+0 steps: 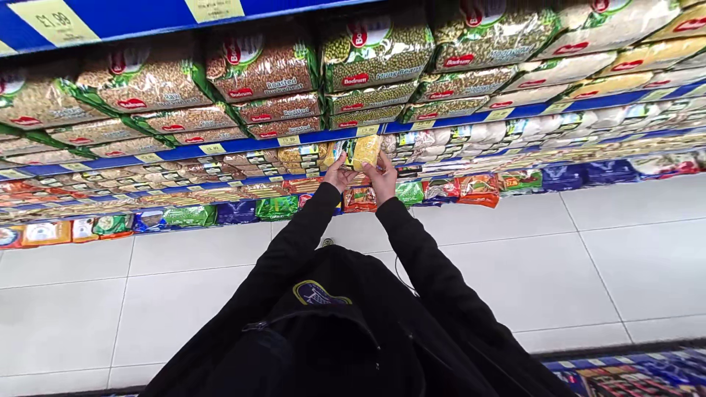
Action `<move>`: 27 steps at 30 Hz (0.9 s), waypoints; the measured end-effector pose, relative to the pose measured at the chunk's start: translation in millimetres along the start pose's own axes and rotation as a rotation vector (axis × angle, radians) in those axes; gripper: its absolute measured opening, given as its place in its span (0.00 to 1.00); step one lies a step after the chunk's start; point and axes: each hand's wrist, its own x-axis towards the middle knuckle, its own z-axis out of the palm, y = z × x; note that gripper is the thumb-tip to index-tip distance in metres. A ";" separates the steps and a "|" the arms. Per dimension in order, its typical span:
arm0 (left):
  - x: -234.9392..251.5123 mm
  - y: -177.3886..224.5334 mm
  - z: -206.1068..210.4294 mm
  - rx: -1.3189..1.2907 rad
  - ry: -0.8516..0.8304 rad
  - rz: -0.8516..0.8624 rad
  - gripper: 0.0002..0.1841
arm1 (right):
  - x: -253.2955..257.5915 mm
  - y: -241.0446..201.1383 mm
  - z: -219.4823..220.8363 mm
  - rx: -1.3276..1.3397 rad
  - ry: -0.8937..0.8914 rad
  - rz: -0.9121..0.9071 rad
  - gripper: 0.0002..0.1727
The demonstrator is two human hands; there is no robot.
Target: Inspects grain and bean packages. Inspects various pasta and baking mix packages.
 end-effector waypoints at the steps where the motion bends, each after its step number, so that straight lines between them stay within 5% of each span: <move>1: 2.3 -0.9 2.3 -0.004 -0.002 0.008 0.27 | 3.1 2.6 0.6 0.009 0.017 -0.003 0.42; 7: 4.5 -8.4 -3.0 -0.084 -0.015 0.010 0.23 | -8.3 0.5 9.0 -0.070 0.048 -0.026 0.49; 17: 13.2 -16.8 -10.4 -0.152 -0.024 0.028 0.23 | -0.9 16.0 10.6 -0.095 0.022 -0.050 0.44; 27: 27.2 -14.1 26.9 -0.143 0.065 0.107 0.23 | 25.5 3.3 20.4 -0.206 0.061 -0.023 0.47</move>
